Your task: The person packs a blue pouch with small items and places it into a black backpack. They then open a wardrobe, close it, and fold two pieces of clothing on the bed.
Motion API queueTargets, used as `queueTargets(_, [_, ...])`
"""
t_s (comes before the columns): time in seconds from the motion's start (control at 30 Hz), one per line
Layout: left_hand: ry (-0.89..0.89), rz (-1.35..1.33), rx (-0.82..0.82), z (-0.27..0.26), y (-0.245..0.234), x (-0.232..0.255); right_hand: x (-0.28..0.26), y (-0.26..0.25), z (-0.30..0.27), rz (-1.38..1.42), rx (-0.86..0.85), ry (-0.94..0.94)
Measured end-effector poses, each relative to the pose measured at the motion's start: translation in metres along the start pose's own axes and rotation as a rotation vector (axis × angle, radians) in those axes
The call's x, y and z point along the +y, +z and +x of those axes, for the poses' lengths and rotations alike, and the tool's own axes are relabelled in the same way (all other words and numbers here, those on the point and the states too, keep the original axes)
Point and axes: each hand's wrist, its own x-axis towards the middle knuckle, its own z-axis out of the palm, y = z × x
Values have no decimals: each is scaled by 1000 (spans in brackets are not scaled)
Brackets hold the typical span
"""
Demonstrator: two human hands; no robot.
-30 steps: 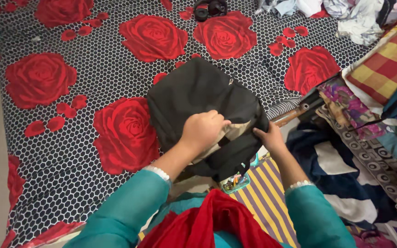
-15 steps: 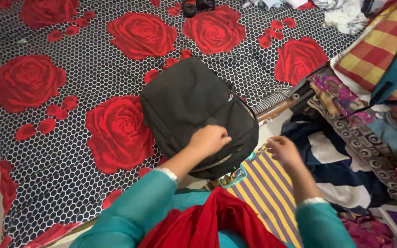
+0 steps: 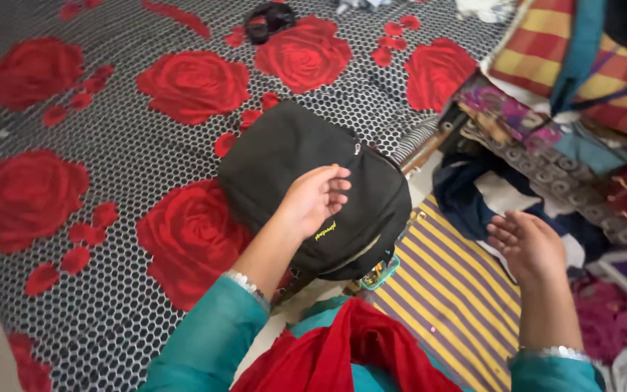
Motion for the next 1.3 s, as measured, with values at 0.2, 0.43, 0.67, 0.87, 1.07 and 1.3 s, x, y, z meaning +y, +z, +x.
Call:
queueTargets(0.2, [-92, -94, 11, 14, -13, -22, 41, -50, -56, 201, 145, -131])
queueTargets(0.43, [-183, -59, -133, 15, 6, -27, 78, -125, -89, 363, 194, -75])
queueTargets(0.67, [-202, -69, -165, 25, 14, -18, 51, -122, -142, 255, 401, -162])
queueTargets(0.87, [-304, -51, -241, 35, 49, -36, 21, -119, -192, 244, 535, -189])
queueTargets(1.07, [-320, -47, -290, 44, 86, -54, 25, -166, -215, 213, 534, -235])
queueTargets(1.3, [-352, 27, -298, 56, 141, -104, 43, -237, -229, 251, 667, -240])
